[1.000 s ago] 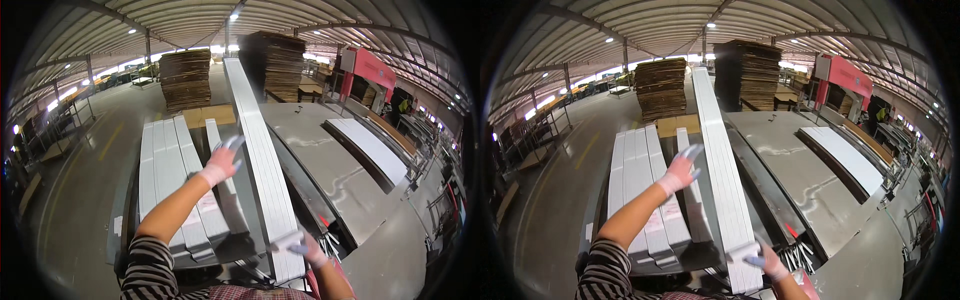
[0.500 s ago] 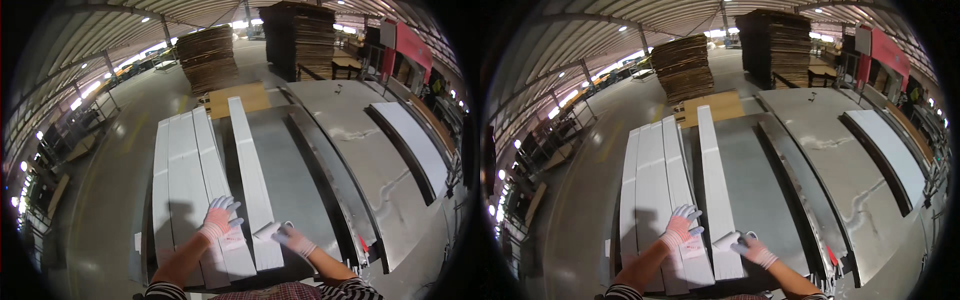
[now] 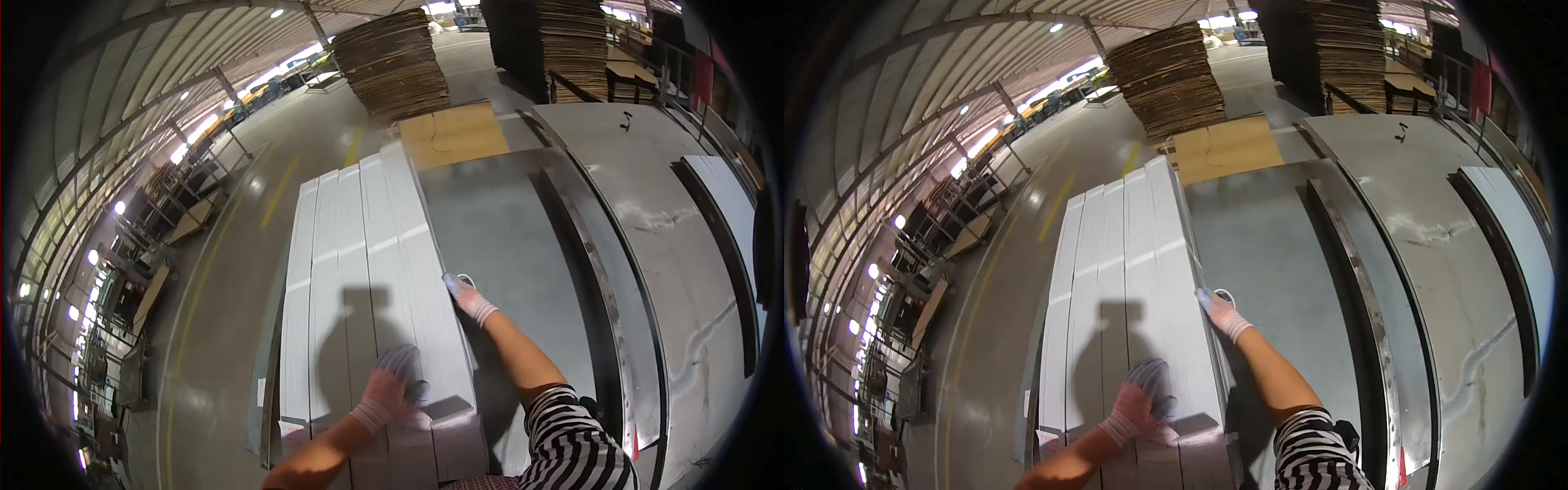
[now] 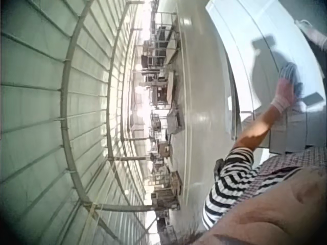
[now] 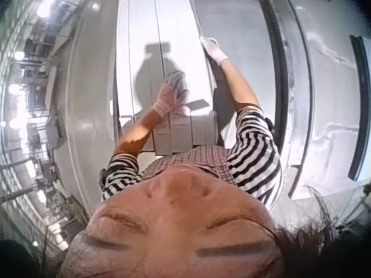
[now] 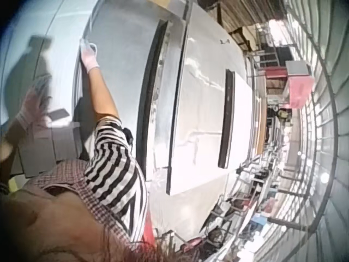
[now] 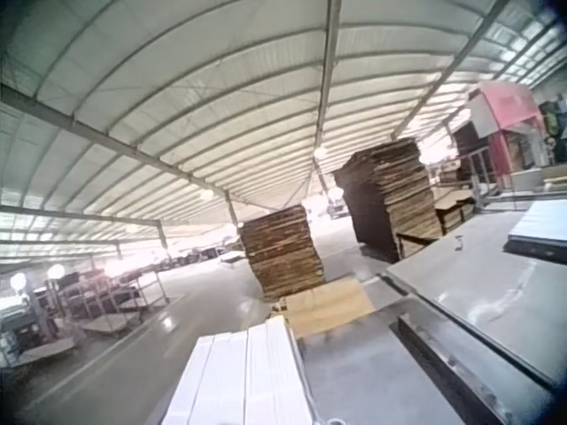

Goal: Applying adhesive tape to long white building panels and moving a stack of processed panels across a factory floor.

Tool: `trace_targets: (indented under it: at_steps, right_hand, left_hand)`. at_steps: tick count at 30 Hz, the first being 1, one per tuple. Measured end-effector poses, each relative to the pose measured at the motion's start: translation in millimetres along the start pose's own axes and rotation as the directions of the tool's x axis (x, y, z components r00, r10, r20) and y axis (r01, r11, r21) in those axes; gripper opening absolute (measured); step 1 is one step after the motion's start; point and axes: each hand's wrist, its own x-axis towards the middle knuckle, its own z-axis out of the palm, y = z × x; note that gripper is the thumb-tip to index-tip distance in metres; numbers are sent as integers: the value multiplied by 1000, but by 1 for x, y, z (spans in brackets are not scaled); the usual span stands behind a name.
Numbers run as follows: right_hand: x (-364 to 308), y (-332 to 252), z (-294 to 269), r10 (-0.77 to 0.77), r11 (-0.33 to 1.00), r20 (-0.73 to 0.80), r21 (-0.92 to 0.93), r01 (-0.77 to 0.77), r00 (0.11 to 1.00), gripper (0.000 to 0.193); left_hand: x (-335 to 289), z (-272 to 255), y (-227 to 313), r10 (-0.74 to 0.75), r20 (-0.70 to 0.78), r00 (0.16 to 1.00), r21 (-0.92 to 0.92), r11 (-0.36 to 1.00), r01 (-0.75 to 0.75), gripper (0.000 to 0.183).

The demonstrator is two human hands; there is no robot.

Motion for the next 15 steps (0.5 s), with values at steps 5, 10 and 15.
trace_targets:
  at_steps: [5, 10, 15]
  right_hand:
    - [-21, 76, -22, 75, 997, -88, -19, -77, 993, 81]
    - [-155, -145, -2, 0, 827, -500, 487, 281, 866, 37]
    - [-337, -287, 52, -186, 821, 500, 552, -146, 846, 45]
  left_hand:
    - [11, 14, 18, 36, 37, 999, -37, 999, -34, 72]
    - [-39, -18, 18, -5, -86, 996, -127, 992, -6, 79]
    - [-118, -64, 60, 49, -61, 997, -853, 516, -78, 96]
